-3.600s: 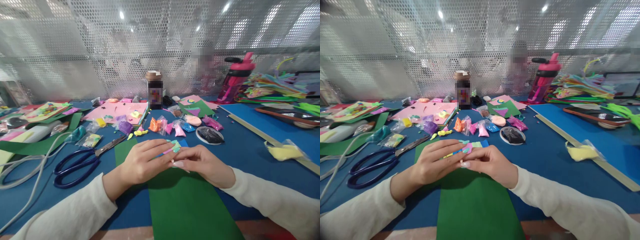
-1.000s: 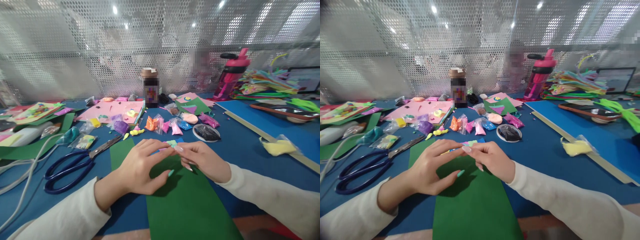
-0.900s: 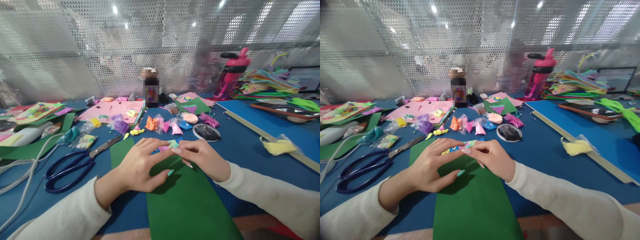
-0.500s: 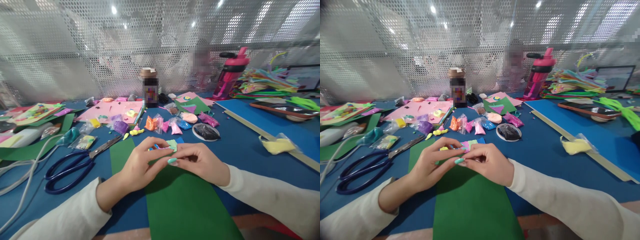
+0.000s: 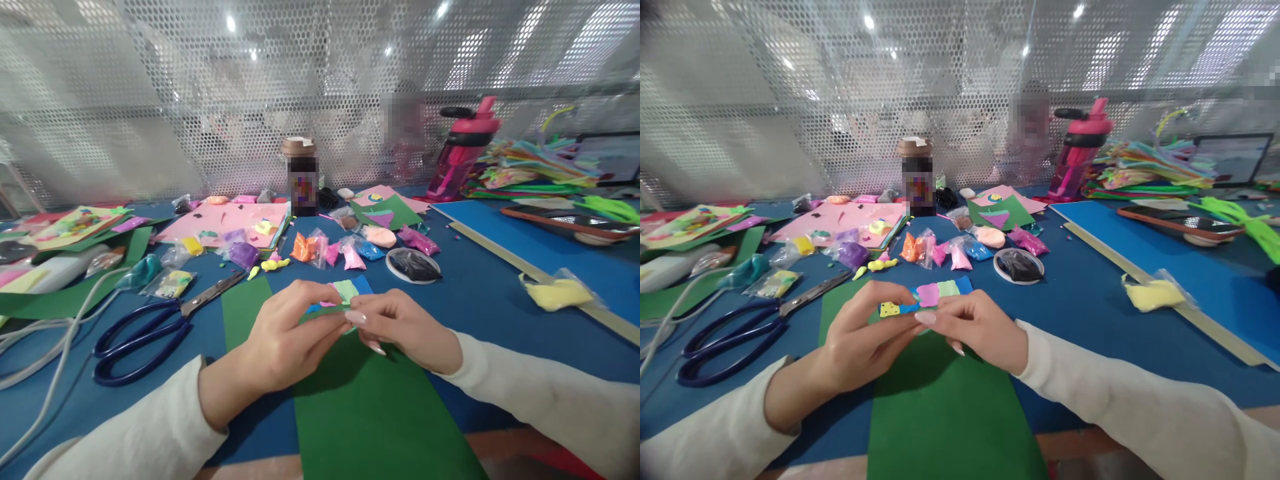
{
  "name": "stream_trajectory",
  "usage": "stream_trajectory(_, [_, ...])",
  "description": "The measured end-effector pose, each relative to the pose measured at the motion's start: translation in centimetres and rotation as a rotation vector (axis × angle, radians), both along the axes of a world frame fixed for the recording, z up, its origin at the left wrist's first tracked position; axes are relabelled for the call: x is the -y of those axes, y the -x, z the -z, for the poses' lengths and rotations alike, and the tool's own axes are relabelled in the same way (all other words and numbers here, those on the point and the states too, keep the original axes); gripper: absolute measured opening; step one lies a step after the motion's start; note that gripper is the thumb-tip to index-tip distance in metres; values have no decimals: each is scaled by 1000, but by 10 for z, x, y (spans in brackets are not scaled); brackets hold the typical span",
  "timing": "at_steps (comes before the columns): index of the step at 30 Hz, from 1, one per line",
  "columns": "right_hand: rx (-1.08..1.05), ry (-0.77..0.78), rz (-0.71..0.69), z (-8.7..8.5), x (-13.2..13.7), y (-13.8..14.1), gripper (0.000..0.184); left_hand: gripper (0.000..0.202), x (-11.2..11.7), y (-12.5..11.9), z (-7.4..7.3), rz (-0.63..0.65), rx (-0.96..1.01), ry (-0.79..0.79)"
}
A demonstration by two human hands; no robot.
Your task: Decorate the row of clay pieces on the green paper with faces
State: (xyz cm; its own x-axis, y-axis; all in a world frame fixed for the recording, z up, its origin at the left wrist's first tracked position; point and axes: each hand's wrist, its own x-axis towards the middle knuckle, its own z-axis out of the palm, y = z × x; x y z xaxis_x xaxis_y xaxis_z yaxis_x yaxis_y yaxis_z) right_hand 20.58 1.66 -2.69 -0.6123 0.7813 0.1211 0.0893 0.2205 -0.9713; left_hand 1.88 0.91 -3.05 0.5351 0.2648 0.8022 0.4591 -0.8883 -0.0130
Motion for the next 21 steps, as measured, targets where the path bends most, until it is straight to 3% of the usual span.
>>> stream_trajectory(3, [-43, 151, -60, 3, -3, 1, 52, 5, 5, 1, -6, 50, -72, -210])
stream_trajectory(6, [-31, 189, -90, 3, -6, 0, 48, 5, 10, 2, -10, 38, -102, -342])
stream_trajectory(10, [8, 158, -62, 1, -9, -3, 45, 20, 17, 2, -11, -16, -189, -395])
stream_trajectory(14, [14, 131, 28, 1, -12, -4, 38, 13, 14, 3, -8, -128, -224, -419])
stream_trajectory(16, [2, 129, 90, 3, -15, -4, 35, 8, 8, 3, -6, -191, -148, -286])
stream_trajectory(18, [-23, 134, 161, 6, -18, -4, 34, 6, 1, 4, -4, -209, -57, -31])
stream_trajectory(21, [-73, 165, 238, 10, -23, -4, 37, 17, -6, 4, -3, -188, 12, 242])
